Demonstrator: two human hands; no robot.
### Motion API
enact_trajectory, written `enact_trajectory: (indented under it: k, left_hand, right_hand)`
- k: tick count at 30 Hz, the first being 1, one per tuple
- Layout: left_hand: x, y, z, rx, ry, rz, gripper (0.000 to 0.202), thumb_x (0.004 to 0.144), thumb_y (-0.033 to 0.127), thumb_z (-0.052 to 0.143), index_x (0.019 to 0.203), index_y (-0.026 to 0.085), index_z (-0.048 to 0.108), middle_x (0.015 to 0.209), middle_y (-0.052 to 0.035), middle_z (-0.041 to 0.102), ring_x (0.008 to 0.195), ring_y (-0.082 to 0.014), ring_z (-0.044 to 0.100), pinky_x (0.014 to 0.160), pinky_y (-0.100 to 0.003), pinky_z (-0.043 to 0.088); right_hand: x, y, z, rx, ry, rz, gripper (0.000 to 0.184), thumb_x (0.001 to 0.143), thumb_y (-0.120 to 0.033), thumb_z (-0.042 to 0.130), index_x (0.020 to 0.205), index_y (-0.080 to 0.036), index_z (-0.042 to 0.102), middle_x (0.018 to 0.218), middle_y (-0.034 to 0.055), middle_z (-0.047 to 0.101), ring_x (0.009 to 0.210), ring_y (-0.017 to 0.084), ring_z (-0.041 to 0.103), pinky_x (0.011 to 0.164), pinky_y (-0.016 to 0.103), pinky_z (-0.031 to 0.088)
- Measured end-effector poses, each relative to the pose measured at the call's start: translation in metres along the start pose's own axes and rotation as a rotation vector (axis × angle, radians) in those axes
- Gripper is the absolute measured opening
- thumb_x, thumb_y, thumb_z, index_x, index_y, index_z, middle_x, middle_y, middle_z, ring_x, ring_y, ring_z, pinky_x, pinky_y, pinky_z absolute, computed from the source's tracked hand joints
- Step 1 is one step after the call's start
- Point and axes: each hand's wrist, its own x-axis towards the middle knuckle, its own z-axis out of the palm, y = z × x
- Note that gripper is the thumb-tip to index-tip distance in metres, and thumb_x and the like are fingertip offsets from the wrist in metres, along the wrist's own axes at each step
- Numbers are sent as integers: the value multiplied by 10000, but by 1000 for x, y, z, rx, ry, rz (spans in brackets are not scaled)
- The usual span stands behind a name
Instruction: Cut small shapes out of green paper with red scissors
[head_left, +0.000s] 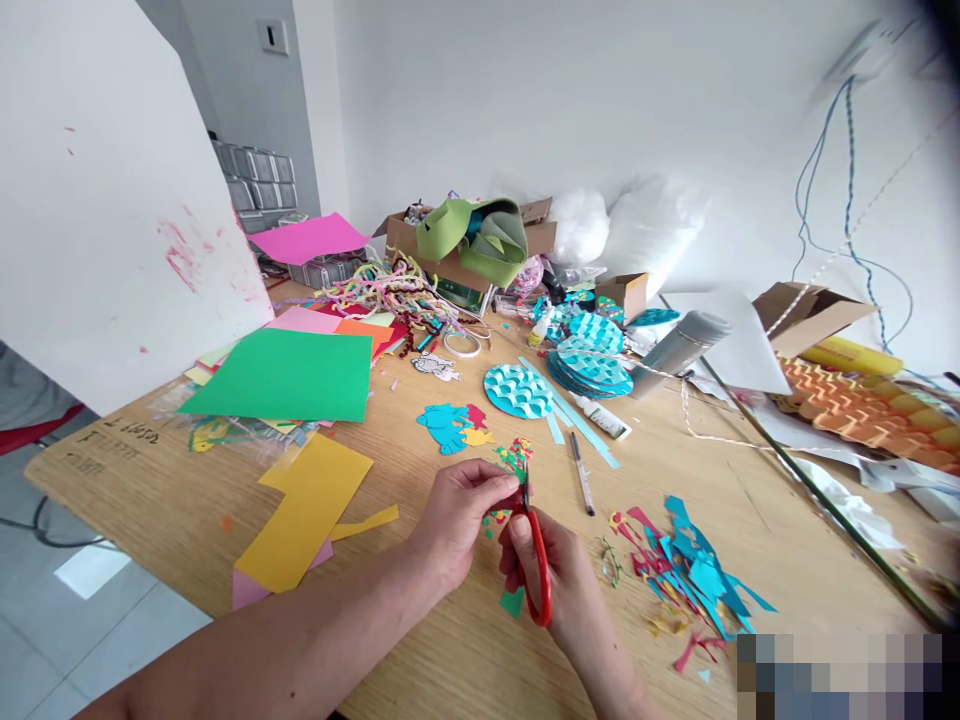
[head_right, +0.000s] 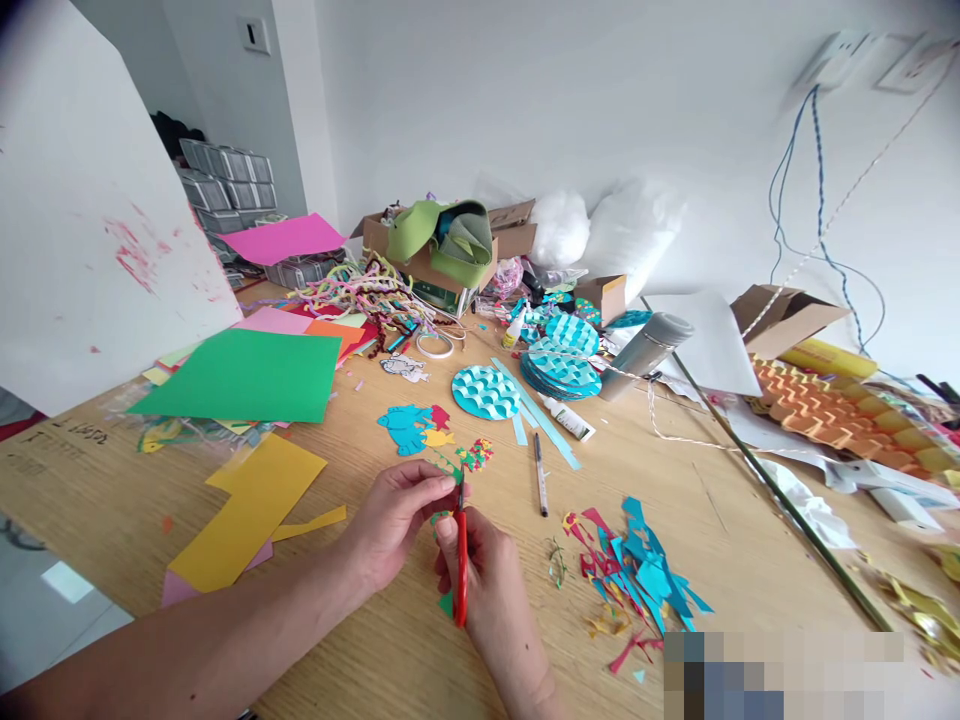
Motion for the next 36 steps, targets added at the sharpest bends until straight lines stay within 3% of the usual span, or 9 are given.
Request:
enact_trajectory:
  k: [18, 36]
  left_hand:
    - [1, 3, 2, -62, -13, -39, 155, 611, 251, 742, 635, 128, 649, 708, -70, 699, 687, -154, 625, 721, -276, 448]
    - [4, -1, 0, -14, -11, 0, 114, 623, 215, 721, 628, 134, 642, 670, -42, 673, 660, -138, 597, 687, -266, 435]
  right_hand:
    - [0, 0, 2, -8, 17, -1, 566, 811, -715, 407, 660, -174, 474, 521, 4, 514, 408, 104, 473, 396, 211, 364]
    - [0, 3, 1, -30, 14, -38, 546, 822, -697, 430, 695, -170, 494, 533, -8, 513, 433, 119, 495, 417, 221, 380]
